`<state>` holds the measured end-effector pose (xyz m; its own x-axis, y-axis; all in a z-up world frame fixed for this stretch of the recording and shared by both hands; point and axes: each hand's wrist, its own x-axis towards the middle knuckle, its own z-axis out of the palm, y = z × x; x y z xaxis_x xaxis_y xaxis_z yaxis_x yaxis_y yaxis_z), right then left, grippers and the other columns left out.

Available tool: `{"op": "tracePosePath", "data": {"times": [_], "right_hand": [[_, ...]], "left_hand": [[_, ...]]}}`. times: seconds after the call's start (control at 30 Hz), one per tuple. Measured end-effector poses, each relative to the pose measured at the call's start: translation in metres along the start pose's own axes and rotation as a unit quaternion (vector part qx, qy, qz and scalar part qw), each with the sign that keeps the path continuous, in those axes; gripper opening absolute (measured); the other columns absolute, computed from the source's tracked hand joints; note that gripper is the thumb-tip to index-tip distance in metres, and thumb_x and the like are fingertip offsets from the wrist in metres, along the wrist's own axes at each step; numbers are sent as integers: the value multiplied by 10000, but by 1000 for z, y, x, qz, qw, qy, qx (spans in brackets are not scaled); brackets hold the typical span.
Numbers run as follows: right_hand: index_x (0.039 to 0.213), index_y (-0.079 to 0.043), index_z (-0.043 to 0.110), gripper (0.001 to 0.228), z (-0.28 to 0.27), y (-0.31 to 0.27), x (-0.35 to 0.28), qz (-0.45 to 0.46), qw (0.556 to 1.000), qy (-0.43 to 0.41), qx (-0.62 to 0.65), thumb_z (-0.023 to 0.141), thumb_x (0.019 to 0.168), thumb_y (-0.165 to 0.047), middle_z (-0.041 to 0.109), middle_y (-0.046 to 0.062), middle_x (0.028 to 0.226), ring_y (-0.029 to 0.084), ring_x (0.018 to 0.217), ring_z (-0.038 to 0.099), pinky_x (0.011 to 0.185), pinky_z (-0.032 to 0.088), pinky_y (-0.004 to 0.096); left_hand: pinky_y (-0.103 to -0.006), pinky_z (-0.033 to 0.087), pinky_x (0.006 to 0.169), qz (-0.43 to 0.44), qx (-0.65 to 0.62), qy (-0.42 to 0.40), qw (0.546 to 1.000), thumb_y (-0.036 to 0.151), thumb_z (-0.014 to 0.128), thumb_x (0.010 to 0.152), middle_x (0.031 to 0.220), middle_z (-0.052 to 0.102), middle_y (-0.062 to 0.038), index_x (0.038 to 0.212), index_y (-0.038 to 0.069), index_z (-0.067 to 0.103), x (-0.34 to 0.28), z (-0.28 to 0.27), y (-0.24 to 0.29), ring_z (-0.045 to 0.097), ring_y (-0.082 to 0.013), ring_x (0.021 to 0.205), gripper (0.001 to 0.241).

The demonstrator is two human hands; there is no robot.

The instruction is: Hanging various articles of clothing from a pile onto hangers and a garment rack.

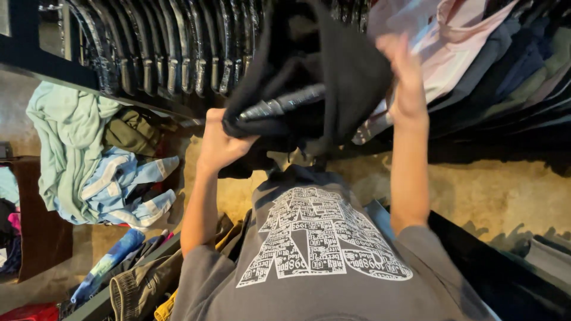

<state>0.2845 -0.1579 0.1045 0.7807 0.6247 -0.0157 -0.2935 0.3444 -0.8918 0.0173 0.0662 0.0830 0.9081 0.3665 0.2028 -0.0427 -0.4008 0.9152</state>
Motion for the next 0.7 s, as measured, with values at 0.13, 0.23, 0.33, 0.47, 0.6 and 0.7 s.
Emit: {"op": "tracePosePath", "data": {"times": [0.13,0.23,0.33,0.47,0.6,0.7], "right_hand": [[1186,37,717,365,-92,104,-9,62,982,-84,157,579,1145,-298,655,31,855,114,751,570,760,473,261],[1222,-75,555,334,-36,101,-24,-178,980,45,-81,677,977,-267,637,17,1172,141,1102,601,1026,474,304],[1173,24,634,345,-87,151,3,-188,946,251,-80,644,1148,-319,617,48,1078,163,1011,546,966,497,353],[1153,8,663,358,-75,93,10,-250,926,279,41,633,1009,-318,719,79,1071,189,960,654,914,558,372],[1108,65,696,396,-88,81,20,-298,936,187,-11,603,1118,-319,713,76,1062,154,940,619,923,533,335],[1128,61,689,389,-72,64,18,-306,932,194,22,614,1068,-315,733,92,1068,169,931,669,912,564,339]], "left_hand": [[-282,564,778,6,-109,27,994,68,754,832,956,735,-71,1135,-42,668,11,5,24,672,-71,849,333],[-279,532,684,-65,-78,2,995,59,759,819,837,727,-75,1066,-33,718,8,12,16,607,-57,742,267],[-295,529,668,-1,40,9,999,76,767,830,793,710,-105,1113,-44,697,13,10,28,604,-98,686,315],[-323,533,658,-27,48,-67,996,136,761,840,812,721,-133,1077,-34,682,7,-2,39,625,-127,683,302],[-354,530,654,-47,62,-95,992,166,754,868,809,723,-149,1083,-29,693,2,-8,56,651,-157,663,297],[-367,528,658,-56,92,-118,987,153,762,863,790,714,-160,1015,-37,690,-3,-15,47,640,-195,659,254]]}}
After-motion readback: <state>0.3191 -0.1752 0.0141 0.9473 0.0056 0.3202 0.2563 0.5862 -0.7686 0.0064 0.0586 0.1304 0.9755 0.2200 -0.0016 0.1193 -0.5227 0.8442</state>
